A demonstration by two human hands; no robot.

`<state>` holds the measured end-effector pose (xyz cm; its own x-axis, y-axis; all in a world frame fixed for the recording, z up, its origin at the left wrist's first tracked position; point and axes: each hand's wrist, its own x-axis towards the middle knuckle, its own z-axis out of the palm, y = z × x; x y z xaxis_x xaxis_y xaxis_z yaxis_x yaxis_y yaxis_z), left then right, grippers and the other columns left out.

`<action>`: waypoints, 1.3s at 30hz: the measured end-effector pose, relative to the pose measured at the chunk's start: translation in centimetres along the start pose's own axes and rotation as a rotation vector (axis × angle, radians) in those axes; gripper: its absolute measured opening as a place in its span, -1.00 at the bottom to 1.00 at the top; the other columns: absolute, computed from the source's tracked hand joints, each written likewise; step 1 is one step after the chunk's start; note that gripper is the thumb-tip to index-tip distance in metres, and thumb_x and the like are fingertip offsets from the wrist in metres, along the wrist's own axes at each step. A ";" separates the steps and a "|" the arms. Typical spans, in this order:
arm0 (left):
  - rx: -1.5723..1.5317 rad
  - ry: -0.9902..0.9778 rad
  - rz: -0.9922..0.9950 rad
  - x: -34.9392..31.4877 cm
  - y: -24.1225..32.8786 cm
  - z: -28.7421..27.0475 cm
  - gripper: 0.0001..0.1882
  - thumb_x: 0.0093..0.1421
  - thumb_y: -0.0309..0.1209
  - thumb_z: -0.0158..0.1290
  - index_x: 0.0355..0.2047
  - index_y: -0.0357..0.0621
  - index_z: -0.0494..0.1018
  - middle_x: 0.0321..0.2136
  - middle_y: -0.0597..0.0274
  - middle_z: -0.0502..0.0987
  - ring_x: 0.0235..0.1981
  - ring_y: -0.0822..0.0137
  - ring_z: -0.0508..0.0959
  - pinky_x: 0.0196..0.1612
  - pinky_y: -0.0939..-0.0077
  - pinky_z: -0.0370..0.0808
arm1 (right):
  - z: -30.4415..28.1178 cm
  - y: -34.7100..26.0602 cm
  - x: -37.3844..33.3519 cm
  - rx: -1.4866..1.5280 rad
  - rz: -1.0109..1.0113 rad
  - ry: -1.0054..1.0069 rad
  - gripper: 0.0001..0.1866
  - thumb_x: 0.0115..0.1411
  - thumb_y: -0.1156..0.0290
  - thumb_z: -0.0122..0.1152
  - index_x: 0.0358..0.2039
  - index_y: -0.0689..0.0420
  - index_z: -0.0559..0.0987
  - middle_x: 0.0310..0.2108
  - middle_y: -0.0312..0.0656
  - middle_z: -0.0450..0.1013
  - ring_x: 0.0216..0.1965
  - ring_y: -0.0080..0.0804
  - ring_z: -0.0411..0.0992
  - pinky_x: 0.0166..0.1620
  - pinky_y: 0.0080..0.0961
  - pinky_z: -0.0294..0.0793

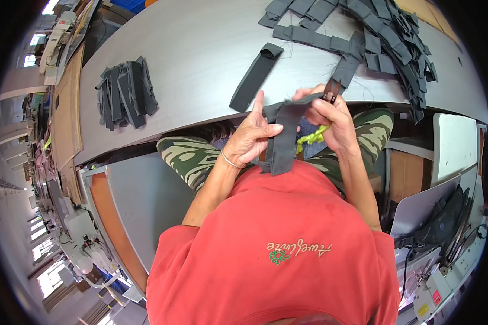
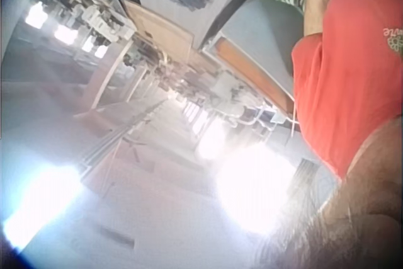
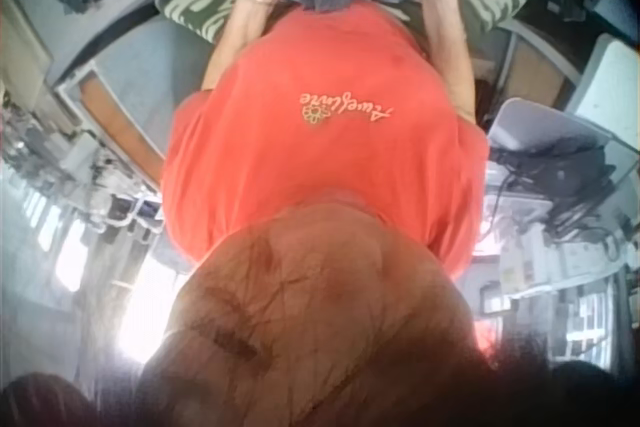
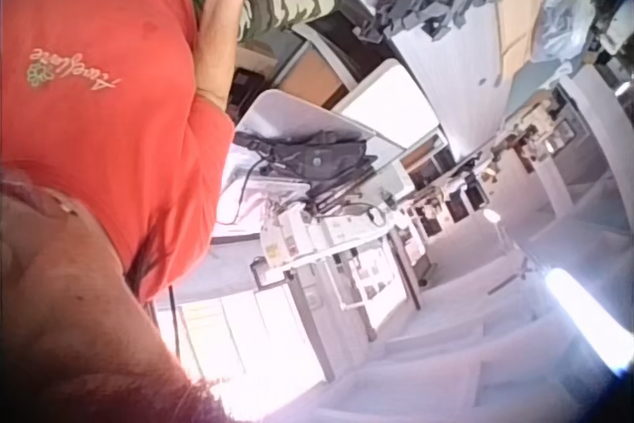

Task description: The person trims excess threads from fabric pieces using thread snips.

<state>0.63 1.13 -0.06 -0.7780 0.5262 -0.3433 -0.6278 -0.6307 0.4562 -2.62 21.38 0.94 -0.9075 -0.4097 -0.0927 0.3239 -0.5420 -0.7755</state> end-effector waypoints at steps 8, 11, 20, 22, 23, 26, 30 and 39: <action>0.835 -0.033 0.343 0.4 1.8 0.9 -0.17 -0.20 -0.65 0.34 0.12 -0.26 0.23 -0.10 0.24 0.32 -0.06 0.39 0.39 0.05 0.52 0.38 | 0.8 0.7 -1.3 -0.318 -0.057 0.172 -0.73 0.06 0.40 0.34 -0.24 0.15 0.50 -0.45 -0.46 0.28 -0.40 -0.72 0.20 -0.27 -0.75 0.19; 1.035 -0.010 0.513 0.3 1.9 2.2 -0.42 -0.21 -0.60 0.34 -0.12 -0.22 0.38 -0.20 0.26 0.31 -0.15 0.40 0.40 -0.01 0.52 0.39 | 1.2 0.4 -1.2 -0.466 -0.010 0.140 -0.65 0.06 0.39 0.34 -0.15 0.20 0.50 -0.41 -0.44 0.32 -0.34 -0.71 0.26 -0.22 -0.74 0.24; 1.927 0.418 0.979 0.8 1.4 3.2 -0.47 -0.22 -0.61 0.24 -0.16 0.09 0.50 -0.24 0.15 0.28 -0.14 0.14 0.33 -0.06 0.33 0.31 | 0.7 1.7 -1.8 -0.432 -0.178 0.297 -0.81 0.10 0.62 0.16 -0.24 0.25 0.59 -0.31 -0.30 0.52 -0.29 -0.65 0.40 -0.18 -0.69 0.37; 1.765 0.434 0.871 0.9 1.4 2.1 -0.44 -0.21 -0.62 0.24 -0.13 0.11 0.49 -0.27 0.14 0.29 -0.16 0.16 0.35 -0.10 0.34 0.33 | 0.7 1.5 -2.0 -0.474 -0.216 0.295 -0.81 0.10 0.62 0.16 -0.24 0.25 0.59 -0.30 -0.30 0.52 -0.29 -0.65 0.40 -0.17 -0.68 0.37; 1.600 0.444 0.764 0.8 1.5 1.7 -0.41 -0.21 -0.63 0.23 -0.09 0.13 0.49 -0.29 0.14 0.30 -0.18 0.18 0.36 -0.14 0.35 0.35 | 0.7 1.4 -2.0 -0.516 -0.252 0.294 -0.81 0.10 0.62 0.16 -0.23 0.25 0.59 -0.30 -0.30 0.52 -0.29 -0.65 0.40 -0.16 -0.68 0.37; 1.086 0.467 0.522 1.0 1.0 0.9 -0.42 -0.01 -0.61 0.16 0.08 -0.13 0.33 -0.34 0.17 0.39 -0.27 0.34 0.44 -0.23 0.49 0.42 | 1.0 1.6 -2.1 -0.608 -0.329 0.294 -0.79 0.07 0.68 0.13 -0.27 0.24 0.60 -0.35 -0.24 0.52 -0.31 -0.58 0.43 -0.19 -0.66 0.39; 0.364 0.248 0.264 1.1 1.5 0.2 -0.49 0.22 -0.39 0.04 0.12 -0.36 0.19 -0.30 0.22 0.45 -0.26 0.40 0.47 -0.21 0.50 0.45 | 1.6 2.4 -2.0 -0.828 -0.534 0.229 -0.68 -0.06 0.82 0.10 -0.32 0.19 0.62 -0.45 -0.21 0.44 -0.42 -0.51 0.43 -0.34 -0.67 0.39; 0.128 0.169 0.064 1.8 1.6 -0.1 -0.70 0.19 -0.33 0.11 -0.13 -0.21 0.41 -0.30 0.29 0.52 -0.24 0.44 0.45 -0.11 0.39 0.40 | 1.4 3.9 -2.6 -1.143 -0.774 0.137 -0.59 -0.33 0.76 0.14 -0.41 0.09 0.64 -0.48 -0.26 0.38 -0.61 -0.53 0.32 -0.64 -0.66 0.22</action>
<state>-1.82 1.02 0.02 -0.8156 0.3776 -0.4385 -0.5777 -0.5764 0.5780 1.41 19.30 -0.94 -0.7940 -0.1731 0.5827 -0.6044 0.3266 -0.7266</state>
